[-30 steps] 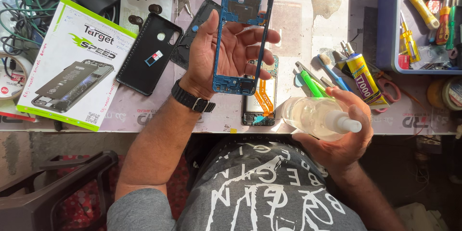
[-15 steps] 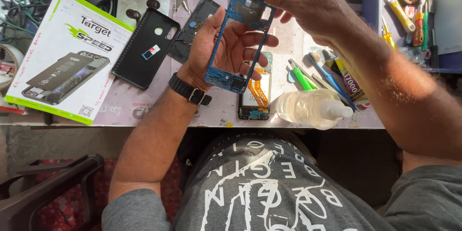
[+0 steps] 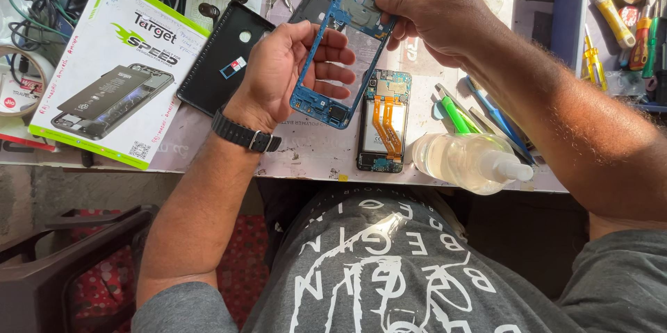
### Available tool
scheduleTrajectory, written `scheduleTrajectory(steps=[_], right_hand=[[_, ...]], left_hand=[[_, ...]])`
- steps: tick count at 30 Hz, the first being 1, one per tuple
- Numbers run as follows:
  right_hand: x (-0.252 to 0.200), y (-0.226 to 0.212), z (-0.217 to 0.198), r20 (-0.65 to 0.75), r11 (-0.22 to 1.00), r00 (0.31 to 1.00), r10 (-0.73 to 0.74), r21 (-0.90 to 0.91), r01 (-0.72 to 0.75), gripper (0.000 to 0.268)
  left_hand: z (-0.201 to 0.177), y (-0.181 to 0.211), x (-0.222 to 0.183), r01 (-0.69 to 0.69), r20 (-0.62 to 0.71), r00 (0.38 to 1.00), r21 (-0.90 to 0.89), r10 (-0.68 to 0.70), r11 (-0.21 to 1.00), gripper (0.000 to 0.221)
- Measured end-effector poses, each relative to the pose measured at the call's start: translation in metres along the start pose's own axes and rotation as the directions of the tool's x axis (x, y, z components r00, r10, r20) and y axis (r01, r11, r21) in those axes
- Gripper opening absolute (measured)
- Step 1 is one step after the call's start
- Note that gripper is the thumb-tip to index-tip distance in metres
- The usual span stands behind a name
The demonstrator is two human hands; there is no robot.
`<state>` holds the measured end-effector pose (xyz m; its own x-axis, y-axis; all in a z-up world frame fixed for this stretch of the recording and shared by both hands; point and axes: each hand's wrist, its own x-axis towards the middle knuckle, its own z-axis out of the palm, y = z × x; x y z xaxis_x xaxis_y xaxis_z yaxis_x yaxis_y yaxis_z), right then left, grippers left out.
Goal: The person cleans a flexible ribbon cable with a toothbrush, then reattaches it to a disassembled smartphone. They brush the phone's interior and the blue frame, and spray liquid onto the frame.
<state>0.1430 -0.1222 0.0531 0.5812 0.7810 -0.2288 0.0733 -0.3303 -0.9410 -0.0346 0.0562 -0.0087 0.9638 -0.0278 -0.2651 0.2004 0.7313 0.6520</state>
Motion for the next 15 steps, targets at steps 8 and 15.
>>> scheduleTrajectory(steps=[8, 15], right_hand=[[-0.010, -0.007, 0.003, 0.009, 0.953, 0.995, 0.098, 0.288, -0.096, 0.016], [-0.015, -0.002, 0.006, 0.016, 0.908, 0.994, 0.104, 0.407, -0.102, 0.012]], left_hand=[[0.004, -0.016, -0.004, -0.427, -0.035, 0.897, 0.197, 0.441, 0.883, 0.030], [0.011, -0.028, 0.001, -0.563, -0.152, 0.721, 0.438, 0.676, 0.700, 0.032]])
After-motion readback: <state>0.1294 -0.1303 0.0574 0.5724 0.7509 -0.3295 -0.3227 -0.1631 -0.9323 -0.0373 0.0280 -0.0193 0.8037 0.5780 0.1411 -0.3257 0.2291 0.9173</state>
